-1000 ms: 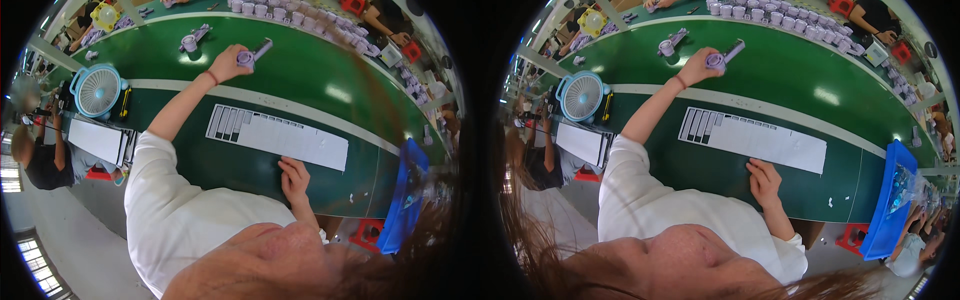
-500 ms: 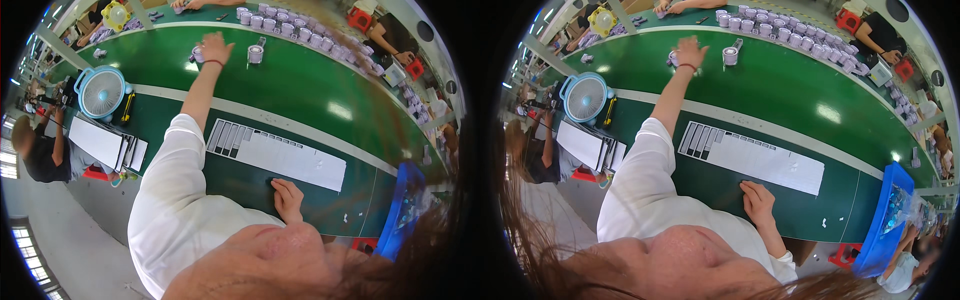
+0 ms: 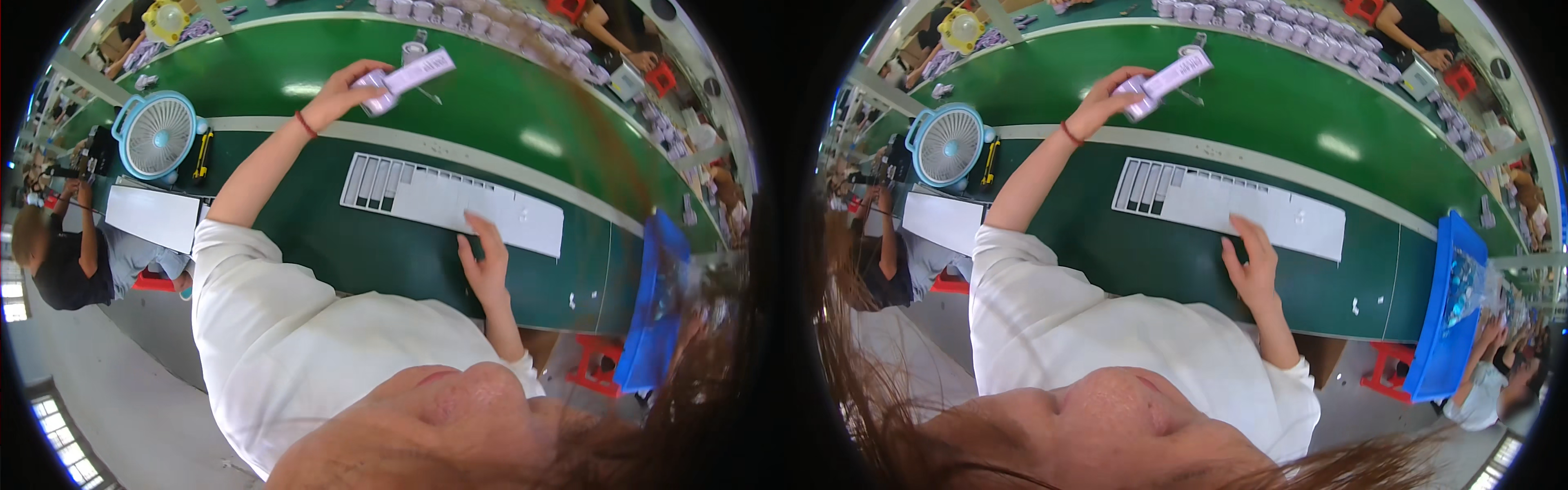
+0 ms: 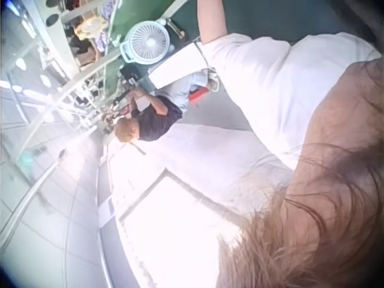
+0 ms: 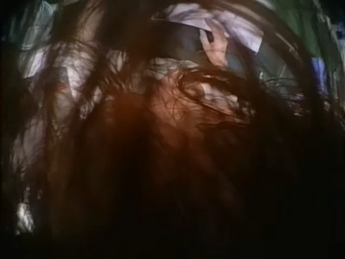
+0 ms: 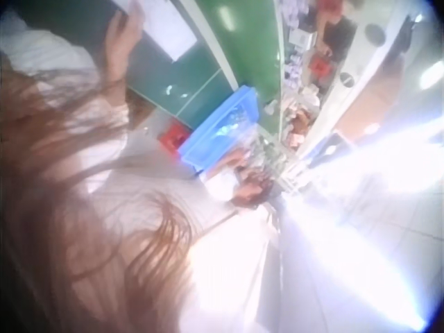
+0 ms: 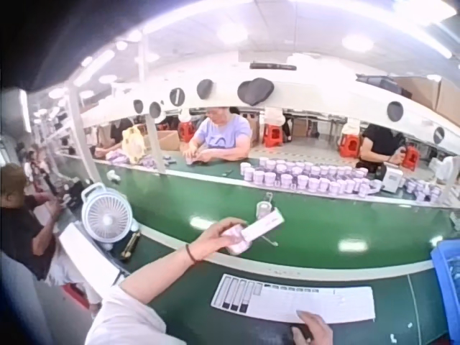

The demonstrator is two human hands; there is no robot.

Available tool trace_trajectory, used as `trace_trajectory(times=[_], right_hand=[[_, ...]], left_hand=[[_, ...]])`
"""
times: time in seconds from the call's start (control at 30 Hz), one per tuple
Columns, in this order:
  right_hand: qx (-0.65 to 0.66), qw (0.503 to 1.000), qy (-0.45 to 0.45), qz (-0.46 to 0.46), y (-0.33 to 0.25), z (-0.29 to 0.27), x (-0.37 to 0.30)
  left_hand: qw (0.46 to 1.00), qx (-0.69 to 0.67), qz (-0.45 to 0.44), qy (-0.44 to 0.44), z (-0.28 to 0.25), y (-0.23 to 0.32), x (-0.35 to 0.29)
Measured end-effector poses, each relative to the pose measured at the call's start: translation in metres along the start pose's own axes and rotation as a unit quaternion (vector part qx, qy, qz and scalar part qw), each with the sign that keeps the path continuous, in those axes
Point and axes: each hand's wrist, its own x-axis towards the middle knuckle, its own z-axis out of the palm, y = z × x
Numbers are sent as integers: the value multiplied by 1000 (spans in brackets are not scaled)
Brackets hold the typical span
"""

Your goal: Assembling small electronic devices by inserting components like circuit boards and batteries into plastic casings on a factory assembly line.

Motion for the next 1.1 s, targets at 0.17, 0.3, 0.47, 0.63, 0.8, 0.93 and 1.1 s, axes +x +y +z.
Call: trace_trajectory(times=[0.17, 0.3, 0.47, 0.63, 0.8, 0.93, 1.1], right_hand=[[-42, 995, 91, -3, -11, 31, 46], [-18, 1000, 10, -3, -7, 8, 42], [-59, 985, -158, -46, -54, -42, 19], [117, 936, -332, 26, -89, -30, 6], [150, 944, -291, 45, -52, -43, 25], [173, 943, -227, 173, -14, -25, 39], [269, 855, -316, 310, 5, -19, 62]], left_hand=[[959, -38, 43, -277, 93, 70, -75], [924, 126, 124, -339, 103, 86, -112], [891, 376, 156, -203, 109, 34, -159], [915, 366, 108, -133, 135, 9, -170], [911, 306, 253, -111, 151, -11, -169], [902, 310, 243, -178, 150, -15, -171], [882, 329, 302, -151, 148, -7, -169]])
